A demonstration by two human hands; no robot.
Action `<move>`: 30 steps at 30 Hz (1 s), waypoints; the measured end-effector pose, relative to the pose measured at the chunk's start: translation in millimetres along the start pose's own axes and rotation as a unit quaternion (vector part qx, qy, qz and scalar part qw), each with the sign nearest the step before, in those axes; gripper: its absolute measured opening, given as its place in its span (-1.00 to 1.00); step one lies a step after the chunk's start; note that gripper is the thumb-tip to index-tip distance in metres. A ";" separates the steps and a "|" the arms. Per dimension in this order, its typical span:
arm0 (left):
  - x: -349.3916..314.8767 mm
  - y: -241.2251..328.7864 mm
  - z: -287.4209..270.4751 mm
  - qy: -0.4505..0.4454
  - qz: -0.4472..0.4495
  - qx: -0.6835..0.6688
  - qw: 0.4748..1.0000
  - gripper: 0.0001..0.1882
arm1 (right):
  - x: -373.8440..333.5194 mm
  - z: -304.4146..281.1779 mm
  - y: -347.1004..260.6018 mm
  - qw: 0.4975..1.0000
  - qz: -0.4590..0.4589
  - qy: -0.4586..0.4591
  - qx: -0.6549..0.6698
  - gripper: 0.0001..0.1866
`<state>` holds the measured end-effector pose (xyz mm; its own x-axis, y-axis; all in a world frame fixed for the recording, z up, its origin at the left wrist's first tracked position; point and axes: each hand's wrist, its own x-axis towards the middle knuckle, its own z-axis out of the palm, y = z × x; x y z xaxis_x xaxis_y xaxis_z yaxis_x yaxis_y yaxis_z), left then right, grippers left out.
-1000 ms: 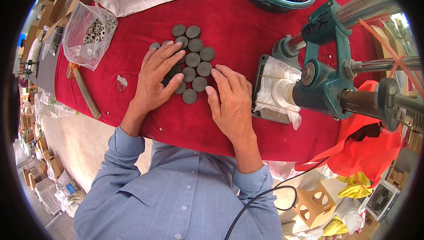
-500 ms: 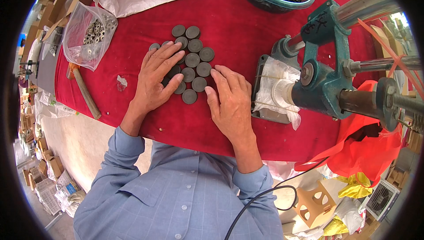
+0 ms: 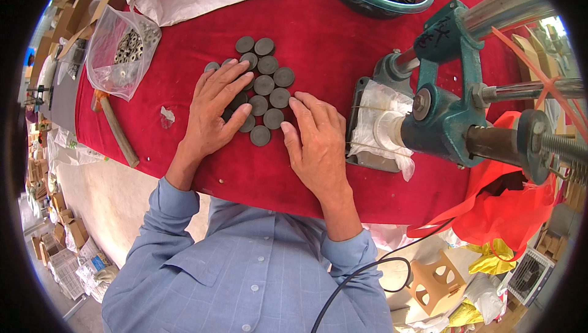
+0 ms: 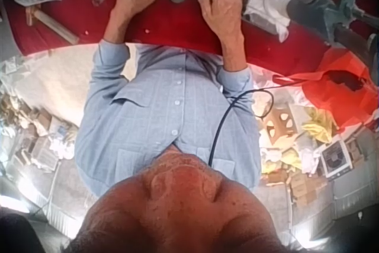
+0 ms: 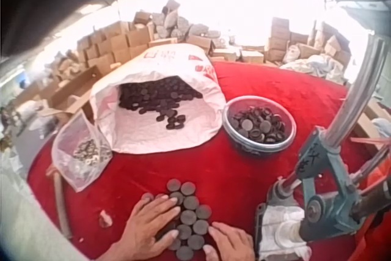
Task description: The person assembles small plastic components by inserting metal rings into plastic caps and tapping them with a mallet.
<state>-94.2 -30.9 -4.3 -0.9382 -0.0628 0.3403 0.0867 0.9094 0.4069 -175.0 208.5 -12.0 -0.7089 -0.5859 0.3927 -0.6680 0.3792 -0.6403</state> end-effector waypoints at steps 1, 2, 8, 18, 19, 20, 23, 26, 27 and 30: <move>0.1 -0.1 0.1 -0.001 0.000 0.002 1.000 -0.44 | -0.1 -0.1 0.1 1.000 0.000 -0.001 0.000 -0.58; 0.2 -0.1 0.3 -0.003 0.000 0.004 1.000 -0.44 | 0.0 -0.3 0.0 1.000 0.001 -0.001 -0.001 -0.58; 1.1 0.1 -0.8 0.000 0.002 0.003 1.000 -0.44 | 0.5 -1.3 -0.4 1.000 0.001 -0.001 -0.003 -0.57; 1.2 -1.1 -0.2 0.003 0.010 -0.002 1.000 -0.44 | 0.4 -1.1 1.0 1.000 -0.003 0.001 -0.003 -0.57; 1.0 -1.0 -0.2 0.002 0.008 0.001 1.000 -0.44 | 0.4 -0.6 1.4 1.000 -0.005 0.003 -0.004 -0.57; 0.8 -0.8 -0.3 0.001 0.007 0.004 1.000 -0.44 | 0.7 -0.6 1.2 1.000 -0.006 0.003 -0.004 -0.57; 0.9 -0.6 -0.8 0.003 0.006 -0.005 1.000 -0.44 | 1.1 -0.1 0.6 1.000 -0.001 0.002 -0.004 -0.58; 0.6 0.3 -0.1 0.006 0.007 -0.006 1.000 -0.45 | 0.4 0.3 1.0 1.000 0.003 0.002 -0.006 -0.59; 0.6 0.1 0.0 0.007 0.006 -0.006 1.000 -0.45 | 0.5 0.1 1.1 1.000 0.004 0.003 -0.006 -0.59; 0.6 -0.4 -0.4 0.008 0.006 -0.009 1.000 -0.46 | 0.2 1.0 2.4 1.000 0.002 0.005 -0.004 -0.60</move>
<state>-94.6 -31.5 -3.9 -0.9316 -0.0580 0.3589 0.1046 0.9027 0.4174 -176.4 208.5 -14.1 -0.7141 -0.5770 0.3964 -0.6668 0.3879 -0.6364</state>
